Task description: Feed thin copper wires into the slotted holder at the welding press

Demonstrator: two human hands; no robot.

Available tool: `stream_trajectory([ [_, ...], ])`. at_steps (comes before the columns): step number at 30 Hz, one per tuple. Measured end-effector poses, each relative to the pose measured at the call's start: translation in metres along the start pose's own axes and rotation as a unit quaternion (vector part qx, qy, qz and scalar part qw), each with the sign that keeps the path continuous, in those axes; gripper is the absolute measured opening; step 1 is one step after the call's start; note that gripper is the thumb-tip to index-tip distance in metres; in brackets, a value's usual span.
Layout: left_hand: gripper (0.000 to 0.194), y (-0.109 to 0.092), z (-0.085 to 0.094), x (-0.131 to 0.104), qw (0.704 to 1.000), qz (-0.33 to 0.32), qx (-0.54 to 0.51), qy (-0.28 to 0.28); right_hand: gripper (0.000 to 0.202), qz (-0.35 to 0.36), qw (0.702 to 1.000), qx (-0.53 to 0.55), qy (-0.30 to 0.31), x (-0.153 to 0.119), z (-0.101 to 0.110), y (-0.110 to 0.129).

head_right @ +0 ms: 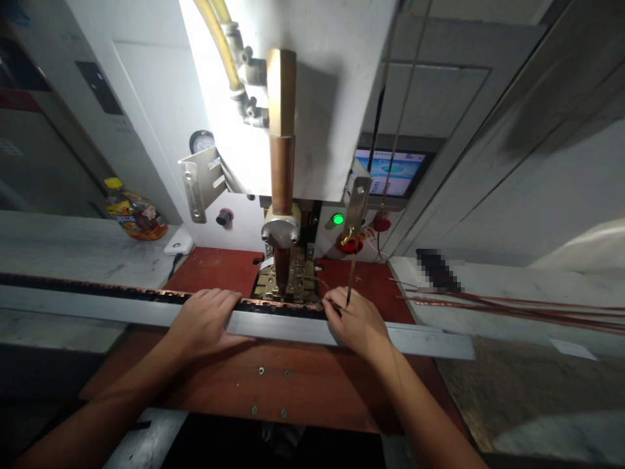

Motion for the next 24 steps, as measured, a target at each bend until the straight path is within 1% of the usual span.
stream_trajectory([
  [16, 0.074, -0.0018, -0.0009, 0.0017, 1.000, 0.002, 0.006, 0.016, 0.023, -0.014, 1.000, 0.001, 0.012, -0.0019, -0.0004, -0.0043],
  [24, 0.075, -0.0023, -0.0008, 0.0015, 1.000, 0.008, -0.005, 0.013, 0.023, -0.020, 1.000, 0.000, 0.015, -0.0019, 0.0004, -0.0045],
])
Point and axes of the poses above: each hand's wrist, its own x-axis towards the middle knuckle, its own z-axis out of the back of the hand, y = z × x, the point moved 3 cm from there along x, towards the middle knuckle, and after that the axes turned 7 degrees about -y, right-handed, at the moved point
